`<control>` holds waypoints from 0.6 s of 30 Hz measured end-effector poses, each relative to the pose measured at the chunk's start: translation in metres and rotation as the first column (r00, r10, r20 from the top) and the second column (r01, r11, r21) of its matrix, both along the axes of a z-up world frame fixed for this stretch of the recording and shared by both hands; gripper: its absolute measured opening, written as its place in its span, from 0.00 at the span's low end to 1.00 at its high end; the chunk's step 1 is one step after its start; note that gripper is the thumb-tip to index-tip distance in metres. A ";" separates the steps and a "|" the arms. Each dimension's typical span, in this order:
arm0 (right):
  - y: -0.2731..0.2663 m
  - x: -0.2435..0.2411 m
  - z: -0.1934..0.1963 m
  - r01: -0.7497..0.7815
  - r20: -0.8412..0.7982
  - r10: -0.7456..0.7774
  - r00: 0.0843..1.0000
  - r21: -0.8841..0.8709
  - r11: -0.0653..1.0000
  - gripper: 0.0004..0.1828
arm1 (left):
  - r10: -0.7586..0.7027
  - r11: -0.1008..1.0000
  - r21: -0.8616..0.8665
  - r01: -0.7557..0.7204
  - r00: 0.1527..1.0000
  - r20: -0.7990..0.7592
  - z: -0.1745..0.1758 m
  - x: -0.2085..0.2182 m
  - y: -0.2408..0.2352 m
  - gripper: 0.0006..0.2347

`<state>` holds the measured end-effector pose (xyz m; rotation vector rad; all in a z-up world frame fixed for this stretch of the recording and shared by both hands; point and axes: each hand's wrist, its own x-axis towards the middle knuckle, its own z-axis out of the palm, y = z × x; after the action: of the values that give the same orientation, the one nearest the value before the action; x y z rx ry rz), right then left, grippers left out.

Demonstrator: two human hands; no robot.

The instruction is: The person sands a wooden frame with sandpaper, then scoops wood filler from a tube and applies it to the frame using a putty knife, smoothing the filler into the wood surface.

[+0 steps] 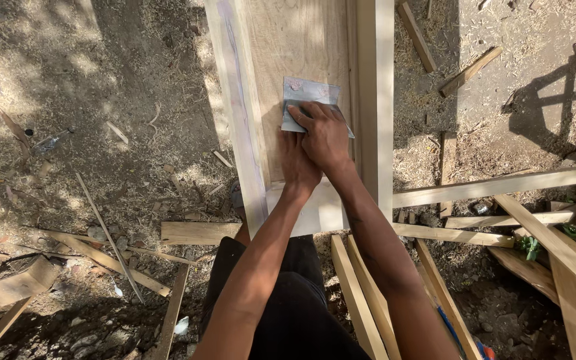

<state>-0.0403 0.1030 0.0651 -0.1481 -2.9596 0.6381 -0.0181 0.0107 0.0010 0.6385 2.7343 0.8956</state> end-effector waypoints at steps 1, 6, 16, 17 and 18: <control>-0.002 -0.003 -0.003 -0.029 0.008 0.029 1.000 0.035 0.999 0.25 | 0.005 1.000 0.009 -0.005 1.000 0.021 -0.001 -0.002 0.001 0.34; -0.027 -0.011 -0.011 0.098 -0.018 -0.097 0.995 0.023 0.995 0.19 | -0.311 0.156 0.615 -0.773 0.552 0.773 -0.007 0.011 -0.002 0.27; -0.042 -0.043 -0.026 0.203 -0.063 -0.198 0.978 0.094 0.975 0.23 | -0.760 -0.367 0.341 -0.865 0.490 0.427 -0.043 0.018 0.003 0.25; -0.046 -0.029 -0.024 0.187 -0.058 -0.183 0.981 0.076 0.979 0.22 | -0.731 -0.321 0.376 -0.869 0.480 0.486 -0.043 0.025 -0.002 0.25; -0.044 -0.024 -0.023 0.166 -0.078 -0.161 0.984 0.062 0.984 0.21 | -0.698 -0.287 0.302 -0.909 0.415 0.584 -0.042 0.029 -0.005 0.24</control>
<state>-0.0644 0.0593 0.0424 -0.3507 -2.8568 0.5092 0.0109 0.0060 -0.0406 -0.4619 0.0884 2.5266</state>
